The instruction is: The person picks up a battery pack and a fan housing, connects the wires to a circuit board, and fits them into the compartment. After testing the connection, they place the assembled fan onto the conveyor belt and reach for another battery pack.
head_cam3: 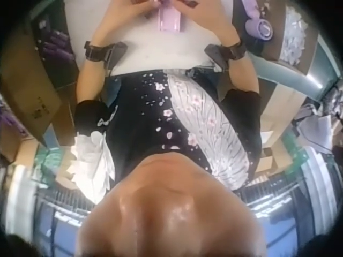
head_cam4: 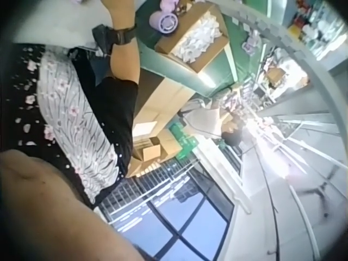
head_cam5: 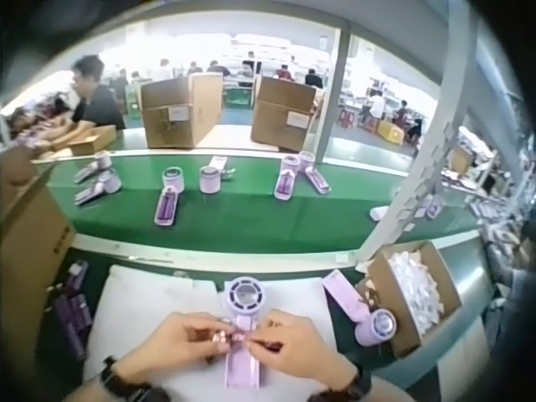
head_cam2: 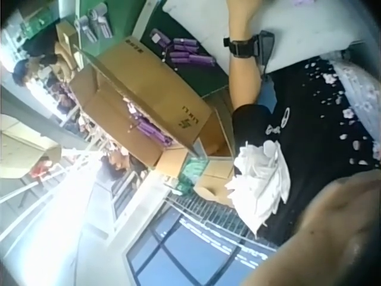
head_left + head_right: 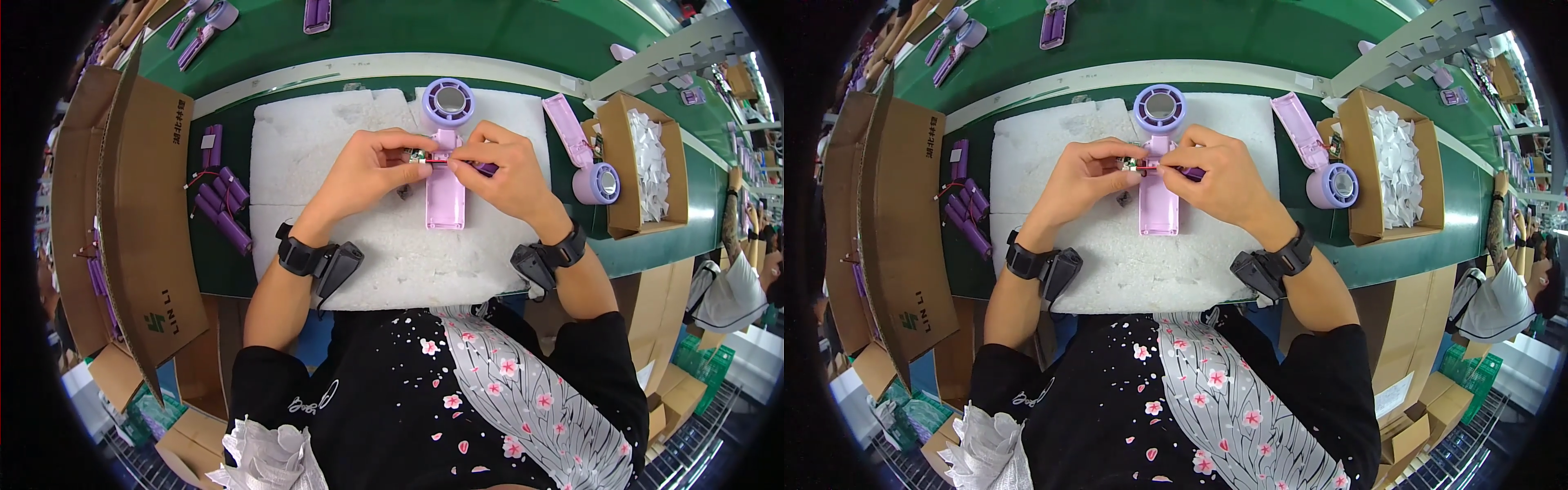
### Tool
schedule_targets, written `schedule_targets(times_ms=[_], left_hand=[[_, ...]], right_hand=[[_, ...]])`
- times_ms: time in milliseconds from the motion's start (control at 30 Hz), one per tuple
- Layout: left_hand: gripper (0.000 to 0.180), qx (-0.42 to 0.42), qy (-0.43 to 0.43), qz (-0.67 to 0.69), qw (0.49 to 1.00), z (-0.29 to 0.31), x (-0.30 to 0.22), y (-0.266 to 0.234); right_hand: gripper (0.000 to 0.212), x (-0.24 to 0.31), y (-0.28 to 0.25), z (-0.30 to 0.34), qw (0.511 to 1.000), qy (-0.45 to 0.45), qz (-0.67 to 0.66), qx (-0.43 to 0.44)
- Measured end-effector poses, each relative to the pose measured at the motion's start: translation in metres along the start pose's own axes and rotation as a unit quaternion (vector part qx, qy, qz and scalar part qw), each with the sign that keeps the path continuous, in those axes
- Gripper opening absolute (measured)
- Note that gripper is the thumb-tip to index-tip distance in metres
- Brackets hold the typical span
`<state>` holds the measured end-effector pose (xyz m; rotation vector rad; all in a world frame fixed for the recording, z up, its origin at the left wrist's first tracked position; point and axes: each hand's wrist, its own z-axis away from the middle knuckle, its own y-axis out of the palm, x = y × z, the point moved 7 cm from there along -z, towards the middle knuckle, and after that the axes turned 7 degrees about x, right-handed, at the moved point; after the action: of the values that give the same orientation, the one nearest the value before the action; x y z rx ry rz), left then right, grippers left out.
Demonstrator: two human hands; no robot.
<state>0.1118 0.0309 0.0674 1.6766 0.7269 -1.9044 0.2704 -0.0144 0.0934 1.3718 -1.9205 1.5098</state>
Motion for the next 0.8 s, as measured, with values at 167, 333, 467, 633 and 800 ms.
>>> schedule_targets(times_ms=[167, 333, 467, 633, 800], left_hand=[[0.030, 0.016, -0.002, 0.042, 0.999, -0.001, -0.002, 0.001], [0.035, 0.021, -0.022, 0.029, 0.999, -0.002, 0.006, -0.003], [0.039, 0.010, -0.040, 0.014, 0.999, -0.002, 0.008, -0.007], [0.031, -0.019, -0.005, 0.062, 0.998, -0.002, 0.005, -0.008], [0.031, -0.017, 0.005, 0.044, 0.999, -0.001, 0.001, -0.007]], right_hand=[[0.007, 0.000, -0.001, -0.002, 1.000, -0.011, -0.009, 0.011], [0.008, -0.001, 0.000, 0.000, 1.000, -0.010, -0.009, 0.004], [0.008, -0.002, 0.001, 0.000, 1.000, -0.008, -0.010, 0.002], [0.009, -0.004, 0.001, -0.001, 1.000, -0.004, -0.009, -0.010], [0.009, -0.003, 0.001, 0.000, 1.000, 0.007, -0.012, -0.016]])
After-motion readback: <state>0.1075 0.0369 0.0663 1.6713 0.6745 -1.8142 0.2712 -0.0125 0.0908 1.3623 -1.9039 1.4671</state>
